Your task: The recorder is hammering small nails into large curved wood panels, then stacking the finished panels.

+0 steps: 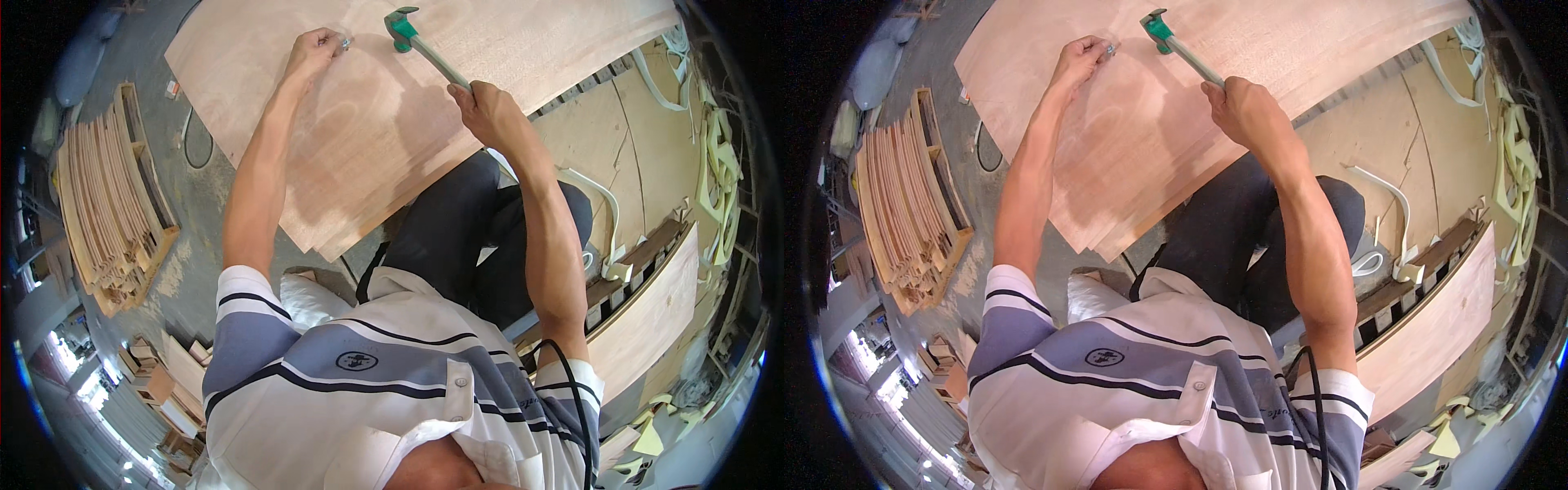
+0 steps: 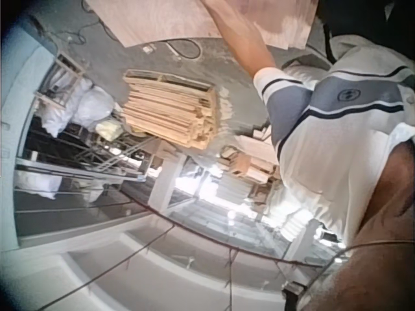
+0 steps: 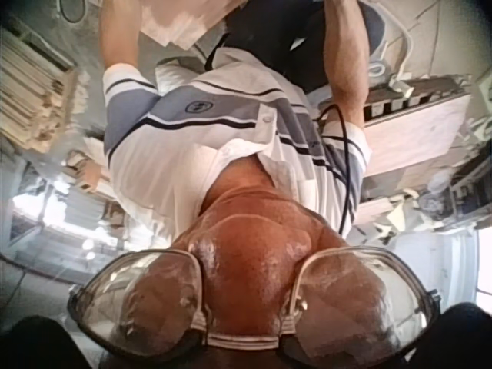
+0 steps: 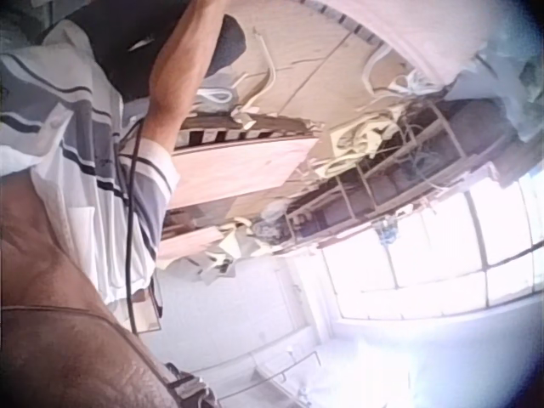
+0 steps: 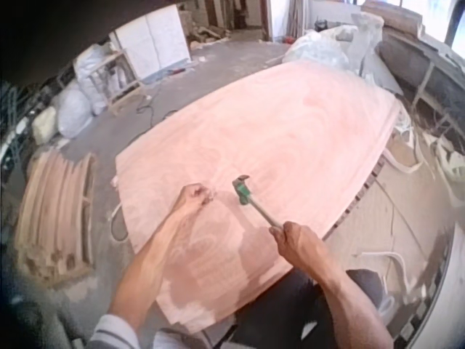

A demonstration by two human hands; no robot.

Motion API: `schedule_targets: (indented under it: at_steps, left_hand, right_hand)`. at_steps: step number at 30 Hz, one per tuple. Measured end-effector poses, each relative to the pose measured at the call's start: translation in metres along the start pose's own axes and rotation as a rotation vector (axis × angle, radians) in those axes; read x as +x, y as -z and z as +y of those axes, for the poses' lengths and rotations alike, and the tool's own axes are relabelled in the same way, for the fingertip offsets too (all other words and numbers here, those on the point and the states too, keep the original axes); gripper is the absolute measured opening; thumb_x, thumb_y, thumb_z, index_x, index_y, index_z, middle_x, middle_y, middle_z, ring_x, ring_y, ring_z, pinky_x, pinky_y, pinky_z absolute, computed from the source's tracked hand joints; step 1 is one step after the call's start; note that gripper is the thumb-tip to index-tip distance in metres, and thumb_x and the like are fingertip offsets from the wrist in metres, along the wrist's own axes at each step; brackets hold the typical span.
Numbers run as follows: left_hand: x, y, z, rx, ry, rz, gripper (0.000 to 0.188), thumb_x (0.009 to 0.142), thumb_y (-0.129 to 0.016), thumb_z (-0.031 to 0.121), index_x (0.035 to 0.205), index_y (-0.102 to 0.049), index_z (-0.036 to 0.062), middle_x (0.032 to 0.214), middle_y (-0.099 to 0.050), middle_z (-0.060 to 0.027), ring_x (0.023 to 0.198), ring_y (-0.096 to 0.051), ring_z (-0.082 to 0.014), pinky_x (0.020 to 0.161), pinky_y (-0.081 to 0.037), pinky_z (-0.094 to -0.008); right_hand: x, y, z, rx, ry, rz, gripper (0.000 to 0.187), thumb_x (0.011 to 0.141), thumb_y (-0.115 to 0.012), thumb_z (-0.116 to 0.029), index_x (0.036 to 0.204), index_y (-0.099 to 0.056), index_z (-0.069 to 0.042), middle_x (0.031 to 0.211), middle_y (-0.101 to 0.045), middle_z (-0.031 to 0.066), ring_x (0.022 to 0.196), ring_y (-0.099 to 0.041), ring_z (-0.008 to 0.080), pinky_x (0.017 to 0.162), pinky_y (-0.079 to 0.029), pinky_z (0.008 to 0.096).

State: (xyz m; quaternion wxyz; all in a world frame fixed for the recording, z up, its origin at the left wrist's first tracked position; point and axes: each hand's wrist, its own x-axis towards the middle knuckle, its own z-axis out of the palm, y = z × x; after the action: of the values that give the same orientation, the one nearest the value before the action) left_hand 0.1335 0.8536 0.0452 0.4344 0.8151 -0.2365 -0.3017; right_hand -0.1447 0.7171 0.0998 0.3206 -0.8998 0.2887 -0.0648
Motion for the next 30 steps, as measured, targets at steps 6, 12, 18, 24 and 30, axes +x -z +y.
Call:
schedule_targets:
  at_steps: [6,12,18,24,30]
  left_hand:
    - [0.007,-0.007,-0.015,0.022,-0.082,0.049,0.024,0.086,-0.063,0.023,0.087,-0.069,-0.0001,0.068,-0.060,-0.0009,0.060,-0.050,-0.0076,0.055,-0.040,-0.0246]
    - [-0.006,-0.011,-0.010,0.245,-0.245,0.233,0.030,0.083,-0.065,0.030,0.087,-0.071,0.0006,0.070,-0.065,-0.0072,0.062,-0.057,-0.0134,0.059,-0.045,-0.0283]
    - [0.001,-0.005,-0.012,0.273,-0.041,0.168,0.032,0.083,-0.065,0.031,0.083,-0.071,-0.0005,0.065,-0.063,-0.0077,0.057,-0.054,-0.0160,0.057,-0.043,-0.0320]
    - [0.007,-0.007,-0.020,0.202,0.033,0.181,0.035,0.082,-0.066,0.033,0.079,-0.071,-0.0018,0.061,-0.062,-0.0096,0.056,-0.054,-0.0172,0.057,-0.043,-0.0338]
    - [0.004,-0.016,-0.017,0.249,0.056,0.297,0.036,0.083,-0.068,0.033,0.080,-0.071,-0.0029,0.060,-0.059,-0.0017,0.055,-0.047,-0.0098,0.052,-0.039,-0.0292]
  right_hand:
    - [0.000,-0.001,-0.001,-0.002,-0.016,0.017,0.046,0.092,-0.053,-0.033,0.069,-0.058,0.006,0.064,-0.055,0.0310,0.064,-0.059,0.0465,0.057,-0.047,0.0488]
    - [-0.001,-0.004,0.003,0.006,0.033,0.043,0.046,0.092,-0.054,-0.033,0.067,-0.057,0.006,0.063,-0.055,0.0301,0.062,-0.058,0.0463,0.056,-0.046,0.0483]
    - [0.000,-0.005,0.002,0.021,0.018,0.055,0.047,0.092,-0.054,-0.033,0.067,-0.057,0.006,0.062,-0.054,0.0301,0.061,-0.058,0.0454,0.055,-0.047,0.0479]
    - [0.001,-0.005,0.002,-0.029,0.020,0.054,0.047,0.092,-0.054,-0.034,0.067,-0.057,0.007,0.062,-0.055,0.0297,0.061,-0.059,0.0454,0.056,-0.047,0.0478]
    - [-0.001,-0.002,-0.001,-0.021,0.008,0.037,0.047,0.092,-0.052,-0.034,0.071,-0.060,0.007,0.065,-0.057,0.0298,0.065,-0.060,0.0454,0.061,-0.048,0.0479]
